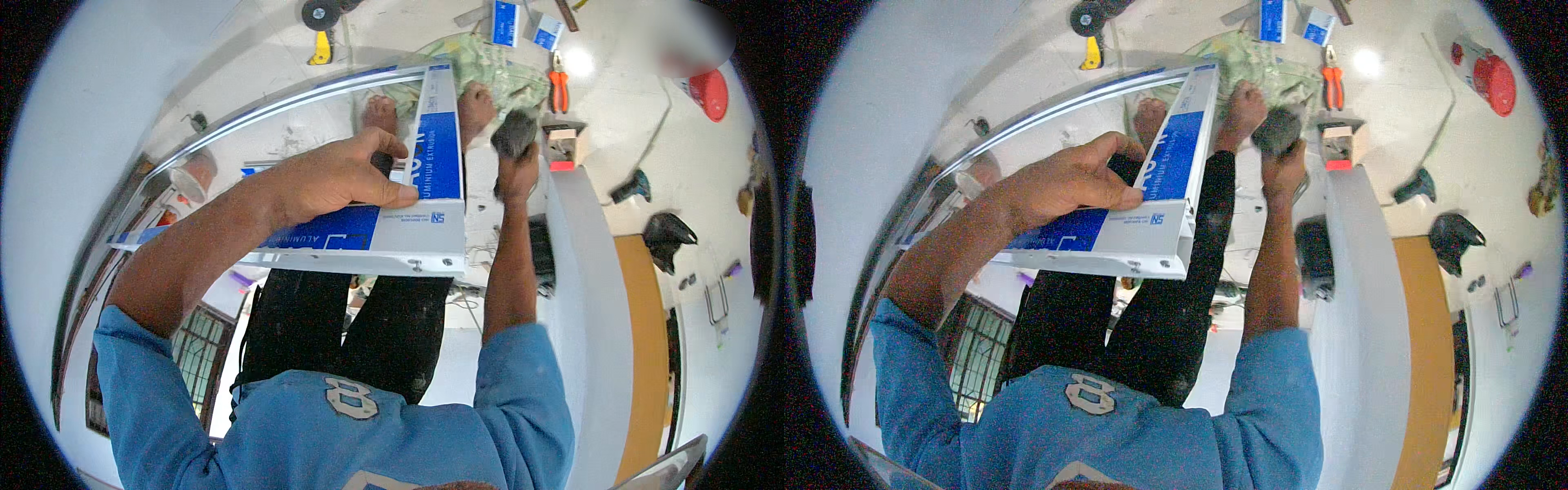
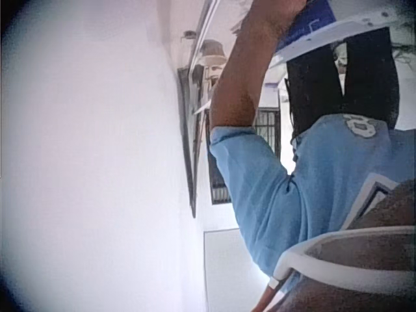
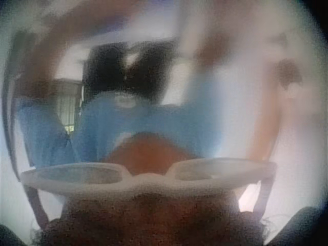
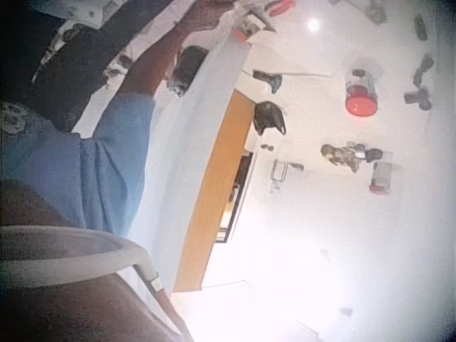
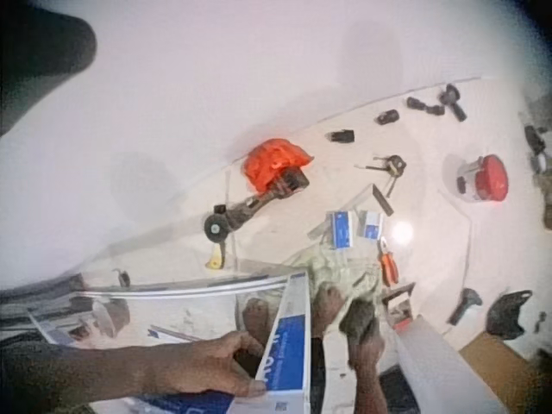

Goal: The person assembles an aluminum frame by inserting screws into pre-drilled holes and tightening them with a cordless drill. They also use pliers to adjust components and align the frame sections before securing them.

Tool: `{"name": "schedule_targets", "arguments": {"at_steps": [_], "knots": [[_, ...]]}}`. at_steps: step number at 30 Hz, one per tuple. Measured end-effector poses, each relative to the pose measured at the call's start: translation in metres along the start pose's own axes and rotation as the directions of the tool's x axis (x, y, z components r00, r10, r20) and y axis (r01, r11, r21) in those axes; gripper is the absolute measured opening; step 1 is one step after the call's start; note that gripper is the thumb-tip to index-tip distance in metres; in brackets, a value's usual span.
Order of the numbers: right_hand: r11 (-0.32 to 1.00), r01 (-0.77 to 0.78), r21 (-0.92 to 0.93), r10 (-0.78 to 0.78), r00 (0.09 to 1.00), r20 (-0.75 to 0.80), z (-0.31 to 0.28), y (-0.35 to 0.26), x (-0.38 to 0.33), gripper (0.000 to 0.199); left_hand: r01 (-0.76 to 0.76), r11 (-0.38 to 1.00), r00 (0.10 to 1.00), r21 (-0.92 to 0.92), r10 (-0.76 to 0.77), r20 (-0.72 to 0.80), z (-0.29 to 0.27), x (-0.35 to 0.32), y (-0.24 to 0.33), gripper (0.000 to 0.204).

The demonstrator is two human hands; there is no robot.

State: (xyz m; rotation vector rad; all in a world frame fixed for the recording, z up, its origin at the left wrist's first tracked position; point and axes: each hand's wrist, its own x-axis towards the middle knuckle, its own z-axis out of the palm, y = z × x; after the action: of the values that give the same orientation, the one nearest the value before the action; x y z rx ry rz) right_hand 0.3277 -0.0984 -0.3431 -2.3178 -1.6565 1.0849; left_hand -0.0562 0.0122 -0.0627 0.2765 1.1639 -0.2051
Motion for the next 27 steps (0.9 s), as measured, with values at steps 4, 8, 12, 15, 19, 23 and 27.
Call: {"name": "schedule_targets", "arguments": {"at_steps": [4, 8, 12, 15, 19, 23, 27], "knots": [[0.966, -0.116, 0.233, 0.075, 0.982, 0.175, -0.121, -0.072, -0.099, 0.042, -0.070, 0.995, 0.997, 0.067, 0.072, -0.040, 0.002, 0.001, 0.001, 0.074], [0.997, -0.040, -0.069, 0.055, 0.971, 0.232, -0.250, -0.140, -0.191, 0.052, -0.213, 0.966, 0.973, 0.148, 0.224, -0.060, 0.001, 0.004, -0.003, 0.092], [0.991, -0.118, -0.062, 0.131, 0.952, 0.277, -0.321, -0.206, -0.238, 0.077, -0.193, 0.963, 0.980, 0.187, 0.197, -0.005, -0.001, 0.006, -0.010, 0.077], [0.871, -0.425, 0.245, 0.342, 0.885, 0.317, -0.353, -0.265, -0.256, 0.088, -0.251, 0.933, 0.967, 0.259, 0.256, 0.013, -0.005, 0.019, -0.017, 0.079], [0.920, -0.357, 0.165, 0.280, 0.889, 0.361, -0.358, -0.309, -0.257, 0.090, -0.252, 0.924, 0.965, 0.288, 0.263, -0.002, -0.009, 0.038, -0.025, 0.089], [0.966, -0.254, 0.057, 0.213, 0.898, 0.385, -0.345, -0.312, -0.250, 0.108, -0.247, 0.969, 0.969, 0.018, 0.247, 0.010, -0.006, 0.040, -0.032, 0.091], [0.996, -0.085, -0.039, 0.093, 0.918, 0.385, -0.336, -0.307, -0.244, 0.112, -0.246, 0.968, 0.966, -0.042, 0.248, 0.066, -0.003, 0.036, -0.028, 0.080]]}}
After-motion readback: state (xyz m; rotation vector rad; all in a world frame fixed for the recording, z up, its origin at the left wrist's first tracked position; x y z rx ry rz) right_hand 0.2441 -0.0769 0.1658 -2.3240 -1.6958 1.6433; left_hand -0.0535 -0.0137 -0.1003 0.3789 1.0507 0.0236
